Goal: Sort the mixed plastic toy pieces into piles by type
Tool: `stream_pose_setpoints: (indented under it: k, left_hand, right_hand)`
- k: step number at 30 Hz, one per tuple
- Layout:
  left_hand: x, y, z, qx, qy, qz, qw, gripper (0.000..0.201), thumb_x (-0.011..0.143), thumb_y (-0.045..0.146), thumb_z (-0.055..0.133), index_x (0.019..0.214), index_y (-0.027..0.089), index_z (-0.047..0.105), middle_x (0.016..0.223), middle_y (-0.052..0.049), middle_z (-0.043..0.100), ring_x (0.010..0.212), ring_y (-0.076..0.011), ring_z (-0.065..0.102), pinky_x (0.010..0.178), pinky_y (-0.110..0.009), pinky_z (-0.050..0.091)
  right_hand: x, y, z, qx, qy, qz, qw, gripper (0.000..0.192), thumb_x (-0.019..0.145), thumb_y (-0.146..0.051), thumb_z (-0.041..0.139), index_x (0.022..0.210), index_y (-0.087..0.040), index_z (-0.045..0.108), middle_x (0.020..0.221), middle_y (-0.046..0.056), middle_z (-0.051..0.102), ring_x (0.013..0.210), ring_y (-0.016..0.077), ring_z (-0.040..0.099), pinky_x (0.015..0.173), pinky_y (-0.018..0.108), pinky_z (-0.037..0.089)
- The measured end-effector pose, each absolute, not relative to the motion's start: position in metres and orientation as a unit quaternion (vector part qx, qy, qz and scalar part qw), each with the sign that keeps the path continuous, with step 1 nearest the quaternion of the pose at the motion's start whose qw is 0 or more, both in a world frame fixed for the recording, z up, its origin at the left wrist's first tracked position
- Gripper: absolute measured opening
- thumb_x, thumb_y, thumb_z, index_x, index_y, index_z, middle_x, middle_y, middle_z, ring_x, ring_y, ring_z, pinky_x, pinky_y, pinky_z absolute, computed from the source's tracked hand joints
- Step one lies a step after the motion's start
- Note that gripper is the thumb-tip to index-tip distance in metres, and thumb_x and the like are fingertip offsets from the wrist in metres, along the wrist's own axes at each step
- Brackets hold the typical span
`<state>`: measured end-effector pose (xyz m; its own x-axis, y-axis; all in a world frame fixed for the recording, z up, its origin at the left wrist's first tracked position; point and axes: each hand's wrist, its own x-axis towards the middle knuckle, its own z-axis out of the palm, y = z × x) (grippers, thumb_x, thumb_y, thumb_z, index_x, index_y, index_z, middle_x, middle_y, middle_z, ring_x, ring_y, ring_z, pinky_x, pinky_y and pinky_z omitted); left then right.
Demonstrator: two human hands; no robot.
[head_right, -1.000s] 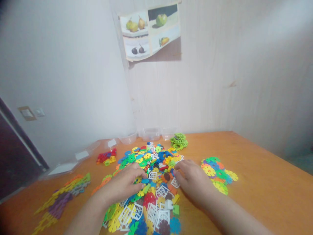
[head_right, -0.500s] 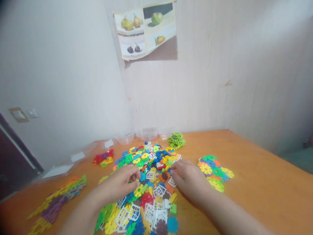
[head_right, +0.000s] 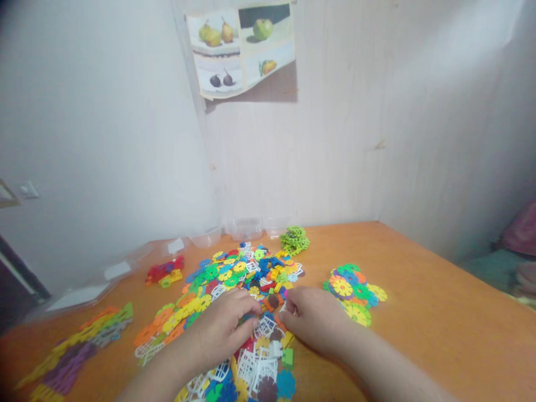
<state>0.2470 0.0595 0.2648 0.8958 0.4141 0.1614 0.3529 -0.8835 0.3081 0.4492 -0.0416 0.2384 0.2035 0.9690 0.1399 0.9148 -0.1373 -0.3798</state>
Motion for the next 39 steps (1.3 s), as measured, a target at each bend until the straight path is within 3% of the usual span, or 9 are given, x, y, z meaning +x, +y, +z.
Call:
stream_pose_setpoints:
  k: [11,19,23,29,33,39]
  left_hand:
    - [0.253,0.059,0.257,0.963,0.195,0.134,0.132,0.012,0.089,0.019,0.053,0.083,0.022,0.063,0.087,-0.001,0.062,0.087,-0.0171,0.054,0.076,-0.029,0.040]
    - [0.252,0.057,0.258,0.961,0.191,0.148,0.138,0.014,0.089,0.020,0.053,0.084,0.022,0.066,0.085,-0.001,0.065,0.084,-0.0167,0.056,0.076,-0.029,0.040]
    - [0.253,0.054,0.262,0.948,0.195,0.178,0.179,0.013,0.086,0.019,0.057,0.093,0.022,0.068,0.091,-0.002,0.067,0.088,-0.0177,0.057,0.078,-0.030,0.041]
    - [0.258,0.048,0.259,0.893,0.186,0.205,0.354,0.016,0.085,0.023,0.061,0.099,0.021,0.065,0.090,-0.002,0.070,0.082,-0.0148,0.063,0.072,-0.025,0.045]
    - [0.261,0.047,0.250,0.855,0.189,0.244,0.417,0.012,0.089,0.026,0.055,0.096,0.020,0.063,0.085,-0.001,0.070,0.075,-0.0130,0.063,0.067,-0.023,0.046]
    - [0.260,0.062,0.246,0.836,0.214,0.302,0.405,0.014,0.080,0.018,0.060,0.094,0.019,0.064,0.082,0.000,0.068,0.073,-0.0123,0.060,0.068,-0.023,0.046]
  right_hand:
    - [0.445,-0.043,0.238,-0.751,-0.626,0.088,0.188,0.016,0.078,-0.037,0.062,0.074,-0.023,0.061,0.071,0.000,0.068,0.063,0.0145,0.054,0.054,0.024,0.024]
    - [0.444,-0.039,0.232,-0.765,-0.607,0.077,0.203,0.010,0.076,-0.024,0.058,0.067,-0.021,0.059,0.066,0.001,0.065,0.058,0.0140,0.050,0.053,0.025,0.023]
    - [0.443,-0.033,0.229,-0.746,-0.579,0.152,0.293,0.015,0.078,-0.027,0.057,0.065,-0.020,0.054,0.060,0.000,0.061,0.057,0.0135,0.050,0.052,0.025,0.027]
    - [0.432,-0.027,0.224,-0.561,-0.500,0.438,0.493,0.034,0.080,-0.052,0.064,0.079,-0.019,0.056,0.061,-0.002,0.060,0.055,0.0126,0.054,0.053,0.024,0.038]
    - [0.422,-0.027,0.227,-0.513,-0.465,0.493,0.528,0.047,0.070,-0.063,0.072,0.077,-0.019,0.056,0.059,-0.002,0.060,0.052,0.0108,0.052,0.052,0.024,0.039]
    - [0.417,-0.030,0.237,-0.519,-0.439,0.488,0.548,0.052,0.070,-0.067,0.071,0.080,-0.018,0.062,0.068,0.001,0.063,0.060,0.0124,0.056,0.057,0.025,0.044]
